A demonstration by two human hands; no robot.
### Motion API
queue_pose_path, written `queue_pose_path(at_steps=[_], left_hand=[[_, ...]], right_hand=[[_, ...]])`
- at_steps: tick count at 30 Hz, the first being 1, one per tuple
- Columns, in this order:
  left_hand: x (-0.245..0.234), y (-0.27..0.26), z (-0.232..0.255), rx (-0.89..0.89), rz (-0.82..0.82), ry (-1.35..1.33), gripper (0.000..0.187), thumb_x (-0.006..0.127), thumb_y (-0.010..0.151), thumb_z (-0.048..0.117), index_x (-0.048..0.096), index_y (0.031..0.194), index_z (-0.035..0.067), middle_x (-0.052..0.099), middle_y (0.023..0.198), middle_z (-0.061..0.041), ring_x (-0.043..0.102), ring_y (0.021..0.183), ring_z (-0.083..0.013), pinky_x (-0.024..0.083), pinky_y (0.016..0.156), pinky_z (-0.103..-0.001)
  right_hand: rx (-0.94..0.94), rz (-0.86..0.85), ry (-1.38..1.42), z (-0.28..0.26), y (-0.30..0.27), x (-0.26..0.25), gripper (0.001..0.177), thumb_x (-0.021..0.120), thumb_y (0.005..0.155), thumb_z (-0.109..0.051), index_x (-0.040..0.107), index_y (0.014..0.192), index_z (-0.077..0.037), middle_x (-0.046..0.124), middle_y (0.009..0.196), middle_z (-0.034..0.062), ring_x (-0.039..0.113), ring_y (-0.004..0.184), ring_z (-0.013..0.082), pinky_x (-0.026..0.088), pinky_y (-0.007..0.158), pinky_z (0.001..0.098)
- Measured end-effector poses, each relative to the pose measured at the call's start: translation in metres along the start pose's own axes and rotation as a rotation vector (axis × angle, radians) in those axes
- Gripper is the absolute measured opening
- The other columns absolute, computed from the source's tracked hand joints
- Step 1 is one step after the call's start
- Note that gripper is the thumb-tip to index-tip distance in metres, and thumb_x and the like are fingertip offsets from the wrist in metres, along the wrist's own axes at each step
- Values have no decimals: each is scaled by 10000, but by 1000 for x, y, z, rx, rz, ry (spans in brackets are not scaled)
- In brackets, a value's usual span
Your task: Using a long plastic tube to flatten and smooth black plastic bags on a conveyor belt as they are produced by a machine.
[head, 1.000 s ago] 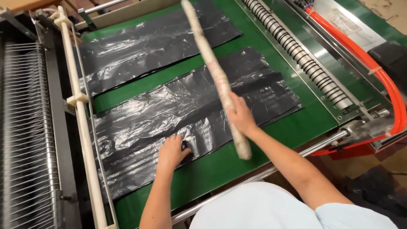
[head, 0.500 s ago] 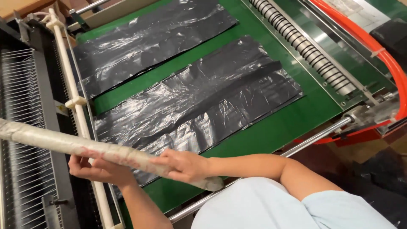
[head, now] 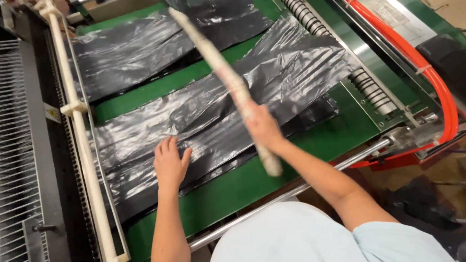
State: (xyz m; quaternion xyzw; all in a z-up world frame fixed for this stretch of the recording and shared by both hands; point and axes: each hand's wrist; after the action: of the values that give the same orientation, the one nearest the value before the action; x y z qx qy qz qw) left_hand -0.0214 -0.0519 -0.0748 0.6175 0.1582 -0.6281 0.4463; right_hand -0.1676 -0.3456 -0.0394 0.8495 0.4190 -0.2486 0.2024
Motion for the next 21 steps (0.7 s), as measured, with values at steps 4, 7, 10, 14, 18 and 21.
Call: queue_pose_path(at_steps=[4,7,10,14,18,21], left_hand=[[9,0,7,-111,-413,45,649,524,931,611,492,1412,177,468,1491,-44,362,1442,-313,467,1047,-603],[15,1,12,-110,-530,80,648,586,907,590,515,1415,194,468,1502,-37,346,1461,-310,447,1060,-604],[28,-1,12,-95,-614,88,671,609,883,607,500,1422,223,470,1482,-32,326,1467,-312,430,1062,-612],[32,-1,11,-107,-657,65,630,627,868,581,539,1374,217,502,1420,-43,386,1428,-308,496,997,-589],[21,0,4,-94,-615,-21,604,580,893,587,557,1342,184,589,1299,-53,534,1297,-291,563,910,-541],[-57,13,22,-187,-359,-270,539,602,942,425,560,1336,60,652,1185,-180,635,1125,-380,525,912,-551]], right_hand=[[8,69,-184,73,18,-28,589,572,935,-264,432,1507,-244,540,1246,169,591,1155,412,506,963,515],[85,61,-74,87,18,-40,650,539,919,-209,388,1549,-263,483,1351,158,521,1257,424,435,1052,511],[137,65,72,89,21,-40,664,514,927,-118,363,1562,-238,427,1437,175,447,1350,413,346,1132,521],[93,77,165,74,17,-39,648,512,918,-107,382,1547,-192,441,1417,214,454,1326,426,347,1122,530],[-80,43,87,49,7,-14,654,569,886,-110,418,1522,-134,504,1285,219,522,1214,434,412,1043,508],[-207,-42,162,2,-14,8,632,569,891,-162,446,1511,-140,520,1237,195,544,1151,384,423,1009,460]])
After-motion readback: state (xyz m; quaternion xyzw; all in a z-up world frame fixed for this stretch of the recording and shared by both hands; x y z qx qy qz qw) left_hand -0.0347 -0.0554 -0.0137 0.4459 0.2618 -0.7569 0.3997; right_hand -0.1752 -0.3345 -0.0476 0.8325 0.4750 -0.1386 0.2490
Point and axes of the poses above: each hand's wrist, its own y-axis towards the middle knuckle, its own x-axis out of the palm, z = x × y
